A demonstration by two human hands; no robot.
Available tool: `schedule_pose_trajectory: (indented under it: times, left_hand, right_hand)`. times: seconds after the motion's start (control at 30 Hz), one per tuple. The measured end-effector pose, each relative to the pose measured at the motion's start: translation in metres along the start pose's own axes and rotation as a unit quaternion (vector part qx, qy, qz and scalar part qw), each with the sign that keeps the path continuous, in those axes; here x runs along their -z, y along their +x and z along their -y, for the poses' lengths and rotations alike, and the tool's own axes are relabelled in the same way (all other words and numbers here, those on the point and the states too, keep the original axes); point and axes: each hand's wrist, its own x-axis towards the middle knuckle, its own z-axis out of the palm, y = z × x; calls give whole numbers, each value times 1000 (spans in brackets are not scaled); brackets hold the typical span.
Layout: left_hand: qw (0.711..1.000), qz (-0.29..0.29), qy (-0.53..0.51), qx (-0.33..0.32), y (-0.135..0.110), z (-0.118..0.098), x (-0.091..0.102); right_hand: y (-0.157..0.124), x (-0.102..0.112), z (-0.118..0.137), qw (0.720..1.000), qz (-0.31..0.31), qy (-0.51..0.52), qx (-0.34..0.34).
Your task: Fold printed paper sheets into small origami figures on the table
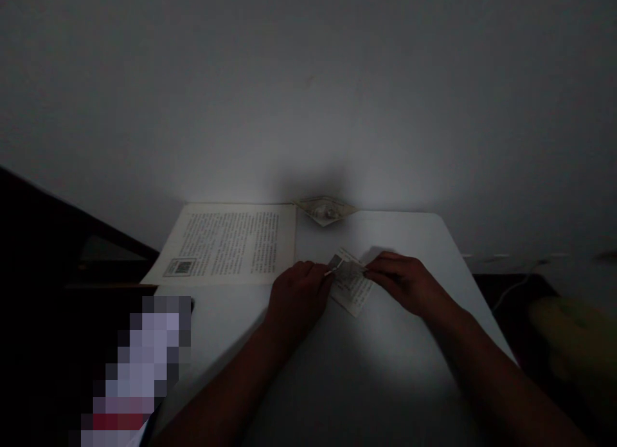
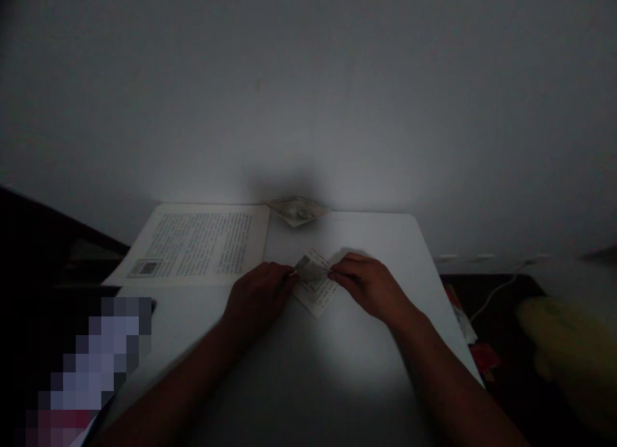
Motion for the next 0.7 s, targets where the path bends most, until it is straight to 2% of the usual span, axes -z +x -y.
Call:
schedule_pose_trajectory:
  times: [0.17, 0.43, 0.7]
  left_hand:
    - [999, -11, 27, 40, 1, -2, -6]
    - [995, -1, 85, 55, 3, -8, -12]
    - [991, 9, 124, 52, 5, -12, -13]
  right_hand:
    - [4, -5, 7, 997, -1, -61, -51]
    - [8, -14, 16, 980, -12, -165, -114]
    - [9, -17, 19, 977, -16, -170, -130]
